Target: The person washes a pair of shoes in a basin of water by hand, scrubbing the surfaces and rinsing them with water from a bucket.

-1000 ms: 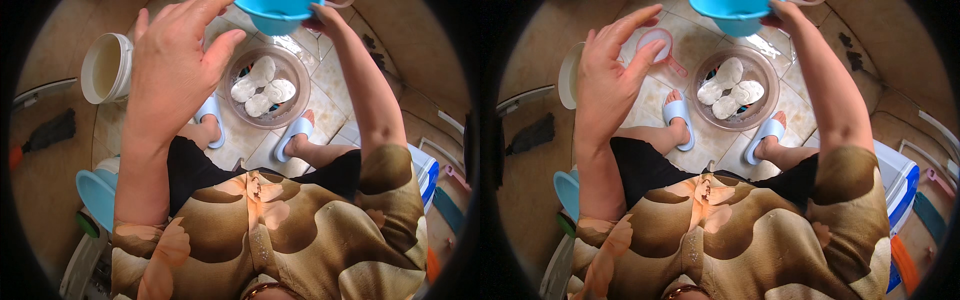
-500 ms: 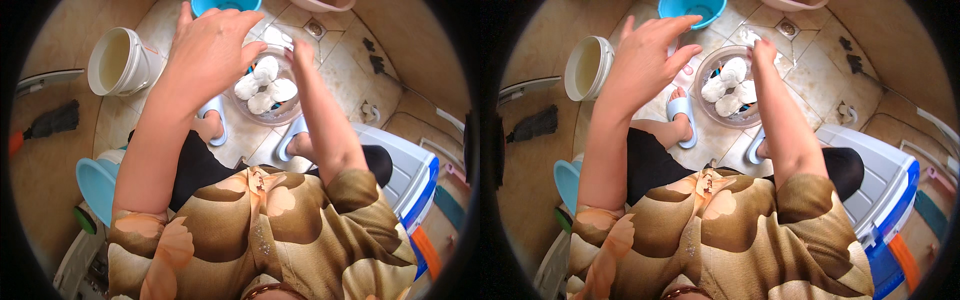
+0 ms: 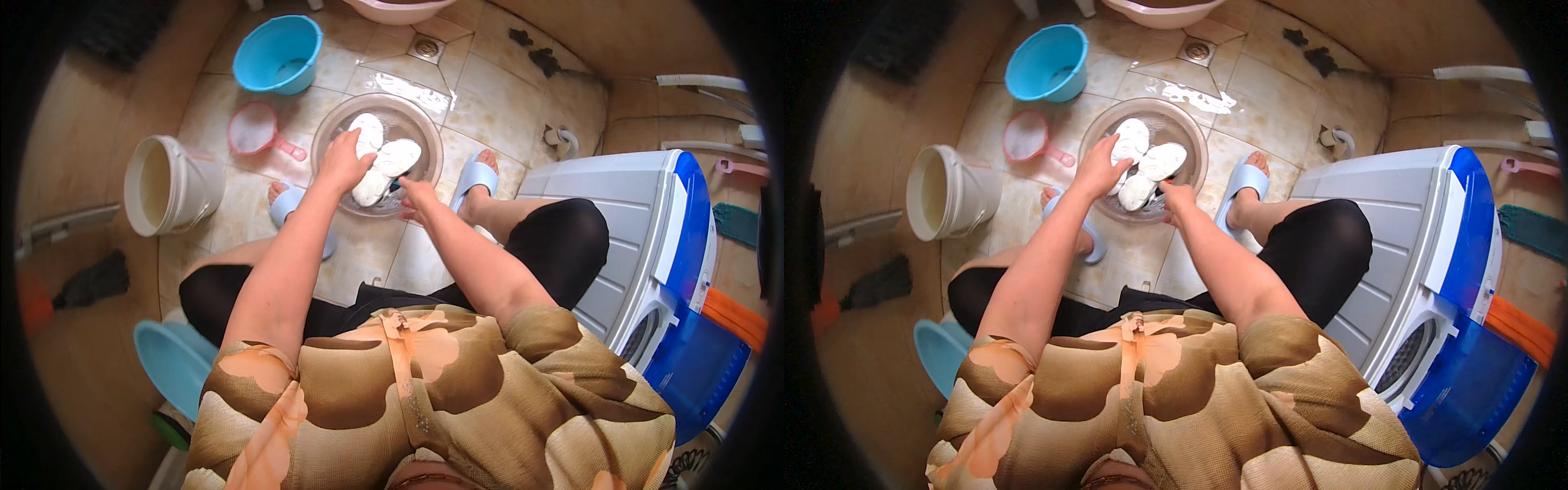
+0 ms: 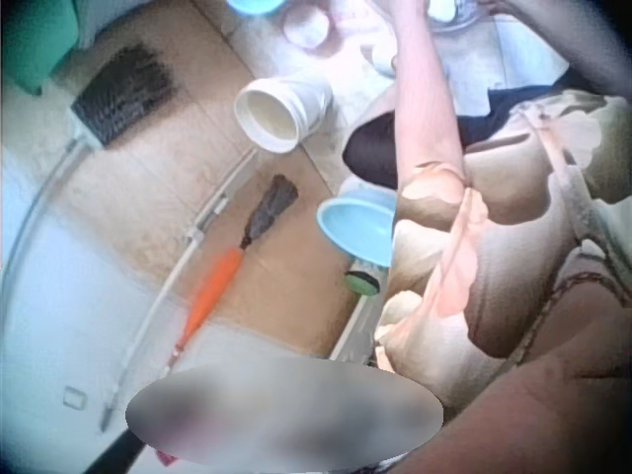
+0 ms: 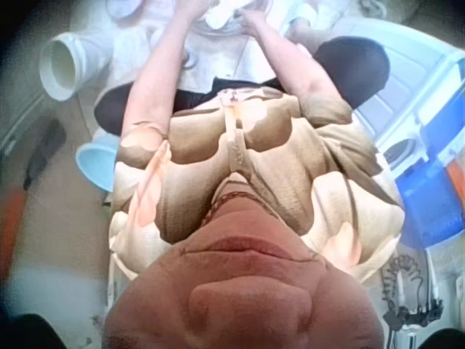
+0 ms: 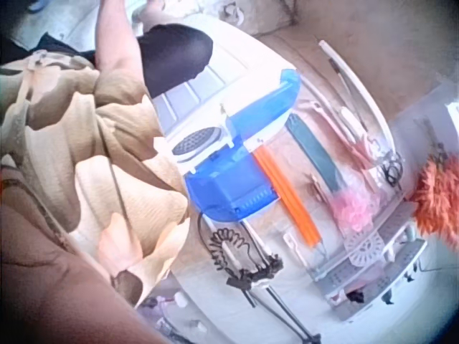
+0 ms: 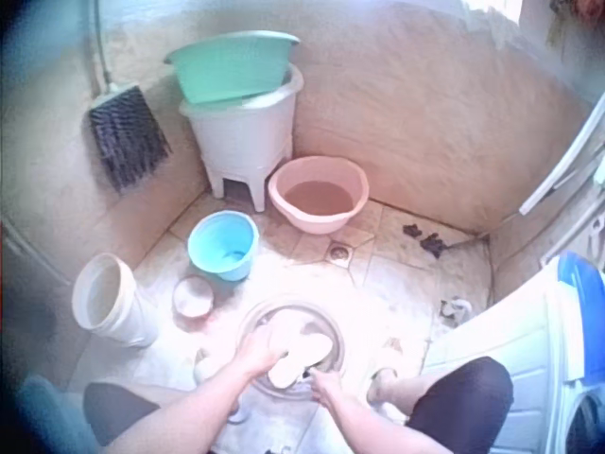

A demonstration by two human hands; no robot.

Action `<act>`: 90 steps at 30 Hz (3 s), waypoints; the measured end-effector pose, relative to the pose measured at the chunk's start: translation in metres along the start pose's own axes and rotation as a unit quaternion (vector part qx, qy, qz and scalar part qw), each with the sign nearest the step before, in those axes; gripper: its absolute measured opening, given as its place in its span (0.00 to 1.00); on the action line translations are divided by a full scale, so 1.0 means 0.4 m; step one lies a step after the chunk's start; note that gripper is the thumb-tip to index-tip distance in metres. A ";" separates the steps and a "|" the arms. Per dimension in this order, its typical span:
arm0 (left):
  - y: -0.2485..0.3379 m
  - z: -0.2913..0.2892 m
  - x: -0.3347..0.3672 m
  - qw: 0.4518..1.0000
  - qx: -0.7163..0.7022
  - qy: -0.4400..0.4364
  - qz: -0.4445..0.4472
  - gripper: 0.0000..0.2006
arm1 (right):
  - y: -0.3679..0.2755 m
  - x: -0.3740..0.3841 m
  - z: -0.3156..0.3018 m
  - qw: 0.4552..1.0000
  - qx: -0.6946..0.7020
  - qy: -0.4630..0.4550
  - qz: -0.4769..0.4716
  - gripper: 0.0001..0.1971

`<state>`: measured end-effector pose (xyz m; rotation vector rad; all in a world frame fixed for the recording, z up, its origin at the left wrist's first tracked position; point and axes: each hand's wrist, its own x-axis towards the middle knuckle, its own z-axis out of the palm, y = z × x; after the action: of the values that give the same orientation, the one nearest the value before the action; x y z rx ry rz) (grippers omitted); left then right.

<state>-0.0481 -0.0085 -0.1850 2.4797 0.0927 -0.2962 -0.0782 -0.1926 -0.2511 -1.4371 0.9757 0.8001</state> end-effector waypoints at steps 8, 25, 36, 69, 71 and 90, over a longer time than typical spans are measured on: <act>-0.070 0.193 0.095 0.972 0.092 -0.118 -0.181 0.42 | 0.023 0.193 0.118 0.981 -0.132 0.142 -0.025 0.40; -0.181 0.341 0.106 0.979 -0.172 0.037 -0.102 0.45 | 0.001 0.344 0.038 0.954 -0.102 0.041 -0.279 0.25; -0.041 0.265 0.047 0.963 -0.117 0.025 -0.243 0.61 | -0.055 0.117 0.049 0.857 -0.432 0.091 -0.264 0.50; -0.048 0.261 0.081 0.924 -0.062 -0.059 -0.371 0.55 | -0.096 0.148 0.105 0.805 -0.549 0.073 -0.213 0.54; -0.067 0.278 0.098 0.929 -0.040 -0.079 -0.358 0.52 | -0.114 0.177 0.127 0.802 -0.555 0.072 -0.209 0.53; -0.039 0.251 0.064 0.942 -0.119 -0.014 -0.313 0.56 | -0.097 0.136 0.057 0.844 -0.423 0.077 -0.319 0.56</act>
<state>-0.0442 -0.0568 -0.2780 2.1422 0.8628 -0.5487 -0.0190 -0.1768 -0.2860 -2.4418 0.1473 0.6205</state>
